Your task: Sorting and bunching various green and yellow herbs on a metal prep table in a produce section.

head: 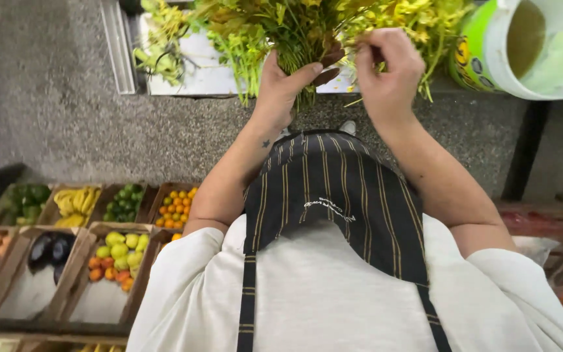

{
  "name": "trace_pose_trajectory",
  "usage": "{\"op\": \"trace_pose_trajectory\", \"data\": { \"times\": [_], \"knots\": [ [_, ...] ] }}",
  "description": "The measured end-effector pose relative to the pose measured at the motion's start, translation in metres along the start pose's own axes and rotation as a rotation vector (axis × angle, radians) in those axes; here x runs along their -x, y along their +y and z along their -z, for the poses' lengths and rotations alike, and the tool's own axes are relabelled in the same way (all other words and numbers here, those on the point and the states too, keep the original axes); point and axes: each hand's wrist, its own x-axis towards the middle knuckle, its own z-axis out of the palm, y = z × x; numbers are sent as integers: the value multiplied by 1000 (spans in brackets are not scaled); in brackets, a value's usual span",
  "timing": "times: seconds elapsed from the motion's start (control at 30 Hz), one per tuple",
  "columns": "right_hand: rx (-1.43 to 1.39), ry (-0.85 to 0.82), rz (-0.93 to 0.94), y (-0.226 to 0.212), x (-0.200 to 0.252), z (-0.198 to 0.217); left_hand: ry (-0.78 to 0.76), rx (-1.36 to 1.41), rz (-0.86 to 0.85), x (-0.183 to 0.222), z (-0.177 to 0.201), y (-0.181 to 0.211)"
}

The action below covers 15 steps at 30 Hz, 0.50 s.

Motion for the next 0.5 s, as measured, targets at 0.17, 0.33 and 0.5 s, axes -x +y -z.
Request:
{"op": "trace_pose_trajectory", "data": {
  "times": [0.17,0.33,0.5],
  "knots": [
    [305,-6,-258,111,22,40,-457,298,-241,17,-31,26],
    [692,-201,-355,85,14,57,-559,342,-283,3,-53,19],
    [661,-114,-261,112,-5,53,-588,359,-299,-5,-71,9]
  ]
}}
